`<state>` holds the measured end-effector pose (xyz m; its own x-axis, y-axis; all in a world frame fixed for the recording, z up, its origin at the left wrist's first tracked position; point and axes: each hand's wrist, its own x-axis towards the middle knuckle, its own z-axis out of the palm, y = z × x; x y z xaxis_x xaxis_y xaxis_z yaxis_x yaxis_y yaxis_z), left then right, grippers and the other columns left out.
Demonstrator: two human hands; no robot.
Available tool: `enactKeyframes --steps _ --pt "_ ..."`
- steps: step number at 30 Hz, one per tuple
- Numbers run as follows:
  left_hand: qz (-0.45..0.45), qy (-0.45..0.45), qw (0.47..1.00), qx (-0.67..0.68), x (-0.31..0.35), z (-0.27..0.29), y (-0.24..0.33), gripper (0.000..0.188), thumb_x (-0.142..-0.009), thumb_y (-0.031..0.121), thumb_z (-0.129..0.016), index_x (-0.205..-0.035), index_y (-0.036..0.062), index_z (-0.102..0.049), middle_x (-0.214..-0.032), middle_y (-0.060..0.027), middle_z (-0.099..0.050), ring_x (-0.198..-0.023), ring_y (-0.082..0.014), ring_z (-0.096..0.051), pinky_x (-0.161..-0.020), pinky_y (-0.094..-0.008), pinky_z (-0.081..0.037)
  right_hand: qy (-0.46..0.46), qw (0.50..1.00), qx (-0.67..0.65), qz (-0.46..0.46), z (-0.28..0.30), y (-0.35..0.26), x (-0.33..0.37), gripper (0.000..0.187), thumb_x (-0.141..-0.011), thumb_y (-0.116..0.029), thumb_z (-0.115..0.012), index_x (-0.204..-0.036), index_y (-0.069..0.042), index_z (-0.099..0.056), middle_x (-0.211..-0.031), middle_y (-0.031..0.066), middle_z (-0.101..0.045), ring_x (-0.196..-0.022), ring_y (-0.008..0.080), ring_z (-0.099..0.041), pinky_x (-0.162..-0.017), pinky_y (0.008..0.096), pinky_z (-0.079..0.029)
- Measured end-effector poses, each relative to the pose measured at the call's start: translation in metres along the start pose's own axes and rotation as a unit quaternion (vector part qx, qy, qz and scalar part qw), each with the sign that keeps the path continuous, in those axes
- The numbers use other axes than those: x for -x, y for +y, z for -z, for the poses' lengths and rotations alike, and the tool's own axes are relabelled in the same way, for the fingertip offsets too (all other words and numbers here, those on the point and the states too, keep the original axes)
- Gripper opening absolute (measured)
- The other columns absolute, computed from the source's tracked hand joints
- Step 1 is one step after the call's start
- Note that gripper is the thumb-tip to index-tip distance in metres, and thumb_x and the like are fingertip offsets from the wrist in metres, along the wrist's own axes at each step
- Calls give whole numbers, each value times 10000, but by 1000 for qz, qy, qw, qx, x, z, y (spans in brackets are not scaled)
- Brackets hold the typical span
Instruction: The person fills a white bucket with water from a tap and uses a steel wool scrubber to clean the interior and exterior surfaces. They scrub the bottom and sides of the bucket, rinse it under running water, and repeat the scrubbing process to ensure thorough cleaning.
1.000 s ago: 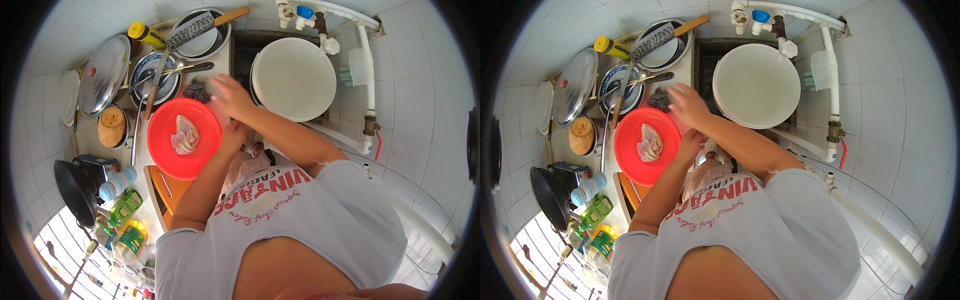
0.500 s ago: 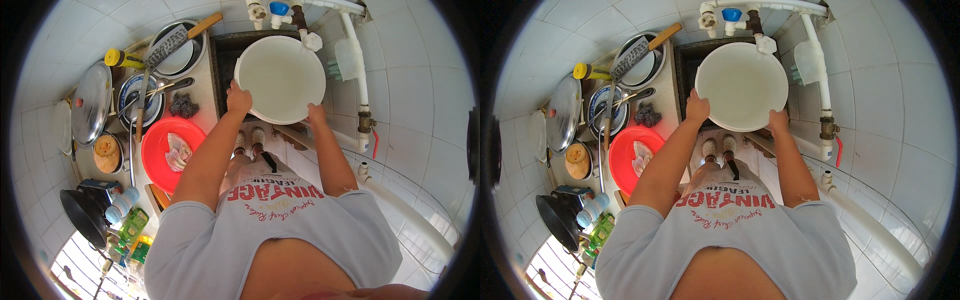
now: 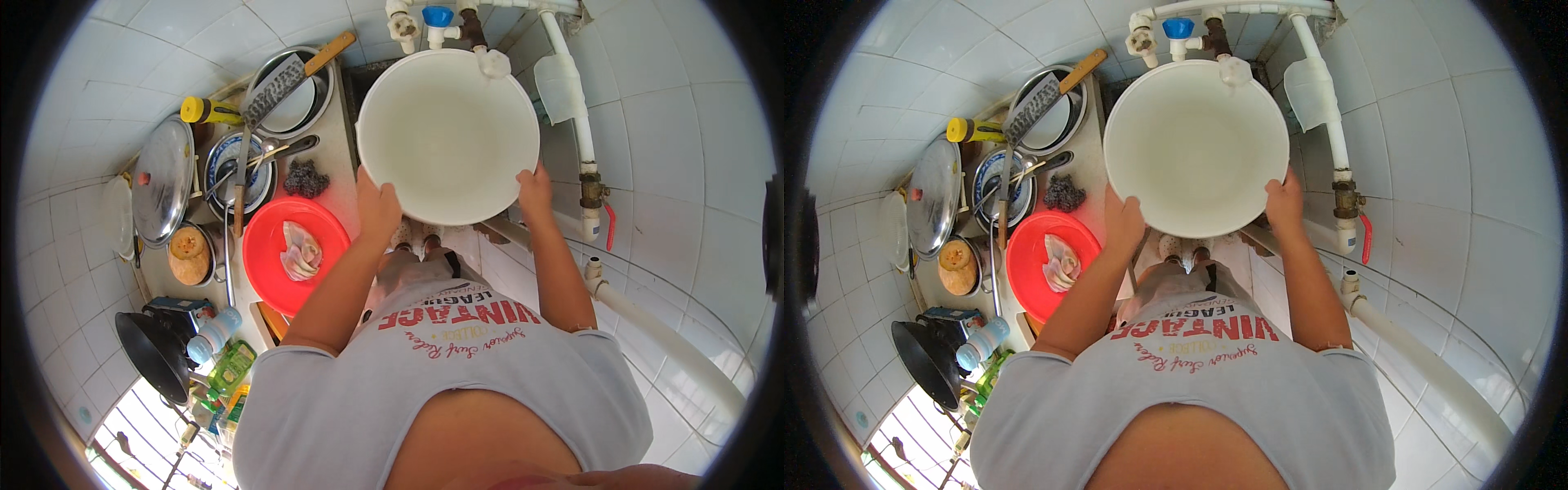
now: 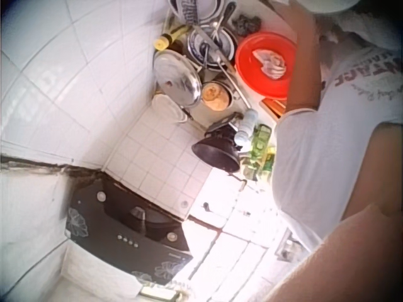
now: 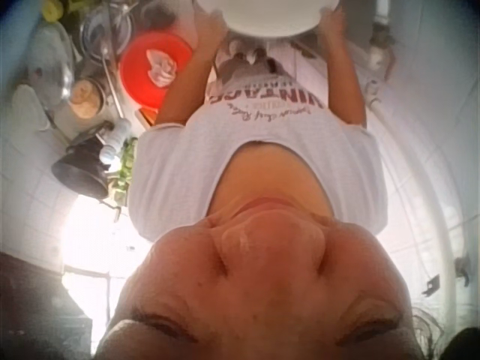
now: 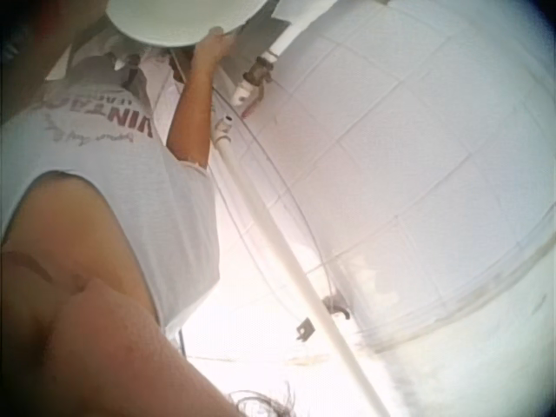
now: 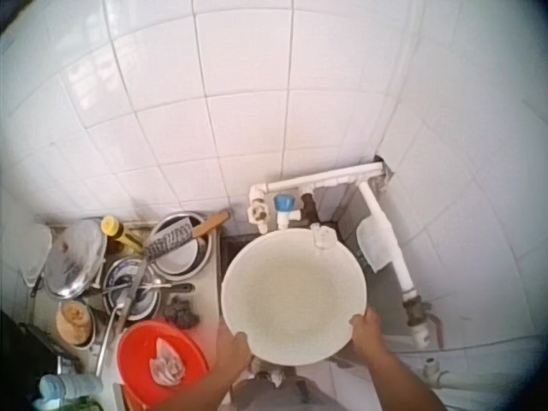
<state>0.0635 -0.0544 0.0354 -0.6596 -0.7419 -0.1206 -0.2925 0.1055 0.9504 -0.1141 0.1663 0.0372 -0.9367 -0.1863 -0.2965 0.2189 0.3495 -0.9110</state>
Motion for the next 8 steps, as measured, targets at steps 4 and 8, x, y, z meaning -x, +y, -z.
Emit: enactKeyframes --steps 4,8 --pt "30 30 993 -107 -41 -10 -5 450 -825 90 -471 -1242 -70 -418 -1127 -334 -534 -1050 -498 -534 -965 -515 -409 -27 996 -47 -74 -7 18 -38 412 -817 -83 -457 -1200 22 -569 -1068 119 -643 -884 231 -634 -822 356 -497" --pt "128 -36 980 -150 -68 18 8 556 -833 207 -526 -1294 -55 -356 -1203 -385 -464 -1065 -522 -515 -967 -519 -409 -46 980 -72 -180 -41 -15 -38 398 -852 -105 -444 -1211 6 -574 -1058 120 -645 -874 247 -633 -826 384 -511"
